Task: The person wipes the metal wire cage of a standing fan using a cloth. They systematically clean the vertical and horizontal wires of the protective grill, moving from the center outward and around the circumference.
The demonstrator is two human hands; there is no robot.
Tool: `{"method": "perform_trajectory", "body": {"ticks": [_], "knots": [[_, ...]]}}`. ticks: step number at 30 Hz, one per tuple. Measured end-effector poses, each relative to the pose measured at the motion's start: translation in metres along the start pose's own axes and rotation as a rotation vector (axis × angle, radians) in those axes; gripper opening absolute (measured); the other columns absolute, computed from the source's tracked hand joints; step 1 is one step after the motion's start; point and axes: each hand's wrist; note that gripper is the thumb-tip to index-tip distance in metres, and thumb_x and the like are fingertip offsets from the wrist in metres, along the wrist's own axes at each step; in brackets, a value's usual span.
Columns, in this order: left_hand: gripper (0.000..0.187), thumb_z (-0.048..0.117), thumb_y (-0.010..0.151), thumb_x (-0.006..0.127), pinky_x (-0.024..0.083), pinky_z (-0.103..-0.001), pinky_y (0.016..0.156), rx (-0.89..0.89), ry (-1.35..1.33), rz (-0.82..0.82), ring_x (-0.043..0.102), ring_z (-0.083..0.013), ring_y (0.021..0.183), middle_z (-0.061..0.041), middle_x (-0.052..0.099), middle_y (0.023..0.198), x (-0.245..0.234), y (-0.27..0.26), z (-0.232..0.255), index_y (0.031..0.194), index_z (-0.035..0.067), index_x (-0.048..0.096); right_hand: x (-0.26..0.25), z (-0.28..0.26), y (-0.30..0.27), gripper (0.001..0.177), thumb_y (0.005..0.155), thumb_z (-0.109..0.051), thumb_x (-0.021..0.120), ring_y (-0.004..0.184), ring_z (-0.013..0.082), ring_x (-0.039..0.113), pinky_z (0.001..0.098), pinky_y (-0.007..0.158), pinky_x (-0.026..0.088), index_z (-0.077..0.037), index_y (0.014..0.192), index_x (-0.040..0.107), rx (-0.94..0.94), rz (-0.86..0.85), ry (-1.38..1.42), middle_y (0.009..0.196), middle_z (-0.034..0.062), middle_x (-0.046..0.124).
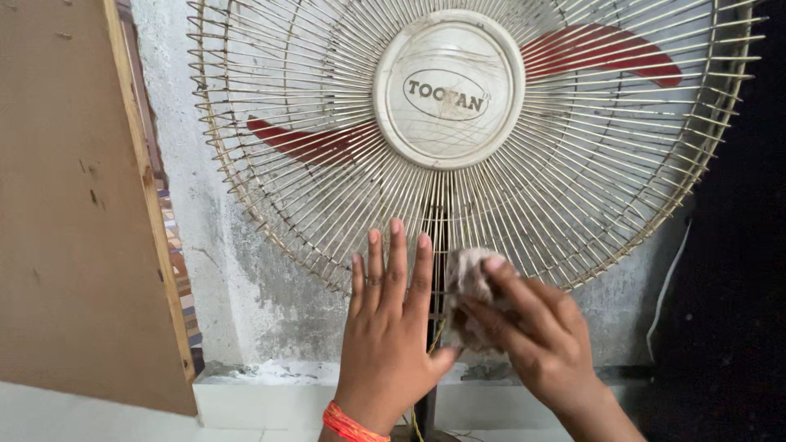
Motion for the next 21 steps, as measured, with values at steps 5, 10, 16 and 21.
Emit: {"method": "perform_trajectory", "body": {"ticks": [5,10,16,21], "knots": [[0.125,0.039,0.068,0.088,0.008,-0.057,0.122,-0.026,-0.004,0.031,0.006,-0.0477,0.153,-0.027,0.007,0.165,0.009,0.001,0.005,0.158,0.003,0.010,0.004,-0.002,0.002,0.042,0.075,-0.008,0.081,0.116,0.0270,0.056,0.0374,0.094,0.053,-0.015,0.116,0.078,0.197,0.103,0.074,0.140,0.0149,0.056],[0.123,0.028,0.064,0.086,0.009,-0.056,0.124,-0.034,0.057,-0.096,0.009,-0.0435,0.155,-0.022,0.009,0.167,0.015,0.000,0.013,0.159,0.006,0.011,0.008,-0.002,-0.016,0.045,0.068,-0.011,0.083,0.109,0.0266,0.059,0.0381,0.088,0.054,-0.016,0.113,0.079,0.037,0.042,0.089,0.130,0.0143,0.060],[0.112,0.034,0.071,0.085,0.016,-0.059,0.121,0.031,0.004,0.060,0.015,-0.0486,0.151,-0.026,0.015,0.164,0.028,-0.002,0.025,0.158,0.005,0.020,-0.010,0.017,0.004,0.042,0.085,-0.011,0.085,0.115,0.0284,0.059,0.0331,0.093,0.056,-0.016,0.125,0.076,0.219,0.180,-0.063,0.134,0.0104,0.057],[0.091,0.026,0.080,0.079,0.039,-0.052,0.115,0.007,0.035,0.219,0.042,-0.0406,0.138,-0.023,0.034,0.156,0.036,-0.010,0.034,0.156,0.004,0.035,-0.003,0.021,0.001,0.040,0.082,-0.010,0.085,0.101,0.0225,0.058,0.0353,0.082,0.051,-0.015,0.121,0.076,0.293,0.143,-0.079,0.133,0.0116,0.059]]}}
Point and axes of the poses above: each hand's wrist, its own y-axis towards the middle knuckle, its own x-axis out of the palm, z = x × y
